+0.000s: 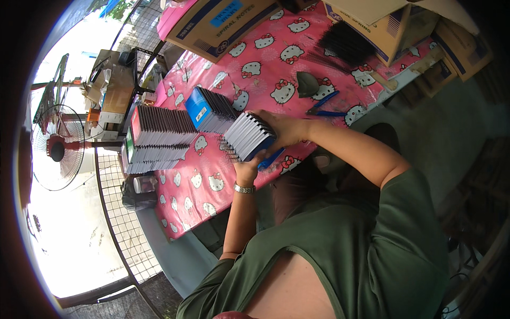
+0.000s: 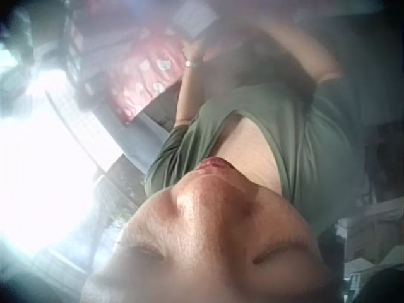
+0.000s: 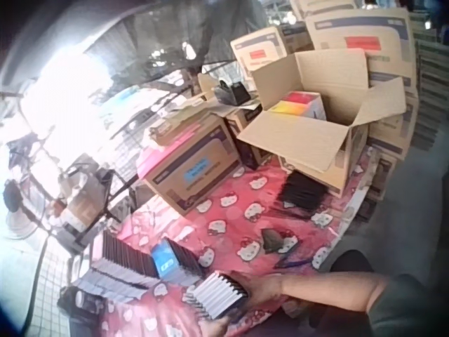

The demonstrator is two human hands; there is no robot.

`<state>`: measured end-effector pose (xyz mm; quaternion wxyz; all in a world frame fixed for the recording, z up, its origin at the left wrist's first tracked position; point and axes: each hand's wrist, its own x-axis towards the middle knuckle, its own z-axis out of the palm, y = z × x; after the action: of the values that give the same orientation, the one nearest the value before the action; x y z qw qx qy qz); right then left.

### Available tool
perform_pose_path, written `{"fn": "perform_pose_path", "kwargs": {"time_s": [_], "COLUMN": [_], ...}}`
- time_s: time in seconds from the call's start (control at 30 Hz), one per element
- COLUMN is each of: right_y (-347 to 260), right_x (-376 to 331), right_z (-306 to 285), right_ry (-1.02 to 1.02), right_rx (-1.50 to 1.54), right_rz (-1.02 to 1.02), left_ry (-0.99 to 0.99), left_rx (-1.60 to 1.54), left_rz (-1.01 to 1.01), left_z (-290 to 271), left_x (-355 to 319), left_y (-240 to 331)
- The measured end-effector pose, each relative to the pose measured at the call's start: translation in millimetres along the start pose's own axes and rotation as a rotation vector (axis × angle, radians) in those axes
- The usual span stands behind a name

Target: The person threads wire coils into the punched holes of several small notebooks and then stacks the finished notebooks on a table.

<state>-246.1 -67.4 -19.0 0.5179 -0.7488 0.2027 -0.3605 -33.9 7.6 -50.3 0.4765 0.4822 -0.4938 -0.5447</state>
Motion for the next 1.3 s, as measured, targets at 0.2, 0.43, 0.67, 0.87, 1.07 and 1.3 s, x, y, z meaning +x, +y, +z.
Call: {"fn": "perform_pose_path", "kwargs": {"time_s": [0.2, 0.43, 0.67, 0.87, 1.07, 1.3], "right_y": [-41.6, -62.5, -33.5, -3.0, -1.2, 19.7], "right_x": [57.4, 214.0, 274.1, 278.3, 283.2, 131.4], "right_z": [-35.1, -35.8, 0.9, 20.0, 5.8, -94.4], "right_ry": [-0.193, 0.141, 0.131, 0.111, 0.209, 0.552], "right_rx": [-0.342, -0.274, -0.412, -0.385, 0.089, -0.256], "right_rz": [0.09, 0.275, 0.523, 0.57, 0.584, 0.521], "left_ry": [0.028, 0.235, 0.361, 0.448, 0.375, 0.691], "left_rx": [0.212, -0.067, 0.068, 0.133, 0.003, 0.521], "left_rz": [0.235, -0.019, -0.339, -0.42, -0.412, 0.351], "left_z": [-29.8, -99.6, -179.5, -174.0, -148.3, -143.0], "left_x": [22.4, 118.4, 184.5, 186.3, 208.7, 118.8], "left_y": [49.0, 179.3, 159.3, 137.7, 157.3, 153.0]}}
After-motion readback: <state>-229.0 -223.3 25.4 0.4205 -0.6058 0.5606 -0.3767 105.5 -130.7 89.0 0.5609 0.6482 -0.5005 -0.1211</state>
